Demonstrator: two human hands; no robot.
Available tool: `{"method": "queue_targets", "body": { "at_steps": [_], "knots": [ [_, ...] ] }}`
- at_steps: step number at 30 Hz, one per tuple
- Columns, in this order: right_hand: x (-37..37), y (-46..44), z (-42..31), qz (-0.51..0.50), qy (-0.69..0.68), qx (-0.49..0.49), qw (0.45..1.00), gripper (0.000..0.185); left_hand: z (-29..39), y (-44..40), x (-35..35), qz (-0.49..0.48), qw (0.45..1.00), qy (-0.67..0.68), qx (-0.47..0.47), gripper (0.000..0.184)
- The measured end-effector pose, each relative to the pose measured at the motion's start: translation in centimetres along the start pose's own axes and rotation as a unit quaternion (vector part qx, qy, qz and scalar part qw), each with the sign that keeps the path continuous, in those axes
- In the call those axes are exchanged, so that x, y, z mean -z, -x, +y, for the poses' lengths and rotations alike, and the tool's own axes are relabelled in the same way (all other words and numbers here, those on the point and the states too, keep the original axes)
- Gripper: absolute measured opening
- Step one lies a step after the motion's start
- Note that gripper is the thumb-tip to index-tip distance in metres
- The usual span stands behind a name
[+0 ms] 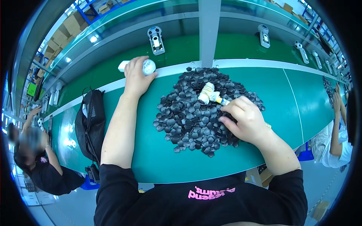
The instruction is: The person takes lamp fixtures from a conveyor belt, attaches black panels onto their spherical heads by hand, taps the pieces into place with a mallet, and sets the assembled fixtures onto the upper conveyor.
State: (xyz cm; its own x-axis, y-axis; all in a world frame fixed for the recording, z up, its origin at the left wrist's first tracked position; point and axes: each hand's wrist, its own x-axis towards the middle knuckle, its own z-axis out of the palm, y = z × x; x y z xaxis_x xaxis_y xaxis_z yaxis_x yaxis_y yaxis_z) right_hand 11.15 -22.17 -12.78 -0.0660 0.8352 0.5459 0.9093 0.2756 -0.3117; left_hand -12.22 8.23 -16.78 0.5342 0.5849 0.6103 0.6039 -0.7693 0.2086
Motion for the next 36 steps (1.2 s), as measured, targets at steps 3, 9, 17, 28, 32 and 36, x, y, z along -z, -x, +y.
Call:
{"method": "queue_targets", "body": {
  "at_steps": [3, 9, 17, 28, 32, 36],
  "knots": [
    [-0.3, 0.3, -0.7, -0.043, -0.072, 0.058, 0.995, 0.023, -0.1, 0.0, 0.2, 0.034, 0.995, -0.081, 0.044, 0.058],
    [-1.1, 0.6, -1.0, -0.064, -0.107, 0.071, 0.990, 0.023, -0.8, -0.6, 0.1, 0.046, 0.982, 0.062, 0.174, 0.074],
    [-1.0, 0.4, 0.2, -0.056, -0.100, 0.067, 0.991, 0.018, -3.3, -1.3, 0.5, 0.301, 0.886, 0.267, 0.233, 0.066],
    [-1.2, 0.6, -0.8, -0.095, -0.117, 0.058, 0.987, 0.020, -9.3, -0.2, 0.5, 0.386, 0.640, 0.549, 0.374, 0.040],
    [-1.0, 0.2, -0.3, -0.065, -0.106, 0.076, 0.989, 0.021, -9.2, -1.2, 1.1, 0.395, 0.705, 0.492, 0.324, 0.043],
    [-1.0, 0.3, 0.1, -0.050, -0.109, 0.067, 0.990, 0.020, -7.6, -2.3, 1.9, 0.427, 0.754, 0.428, 0.259, 0.046]
  ]
}}
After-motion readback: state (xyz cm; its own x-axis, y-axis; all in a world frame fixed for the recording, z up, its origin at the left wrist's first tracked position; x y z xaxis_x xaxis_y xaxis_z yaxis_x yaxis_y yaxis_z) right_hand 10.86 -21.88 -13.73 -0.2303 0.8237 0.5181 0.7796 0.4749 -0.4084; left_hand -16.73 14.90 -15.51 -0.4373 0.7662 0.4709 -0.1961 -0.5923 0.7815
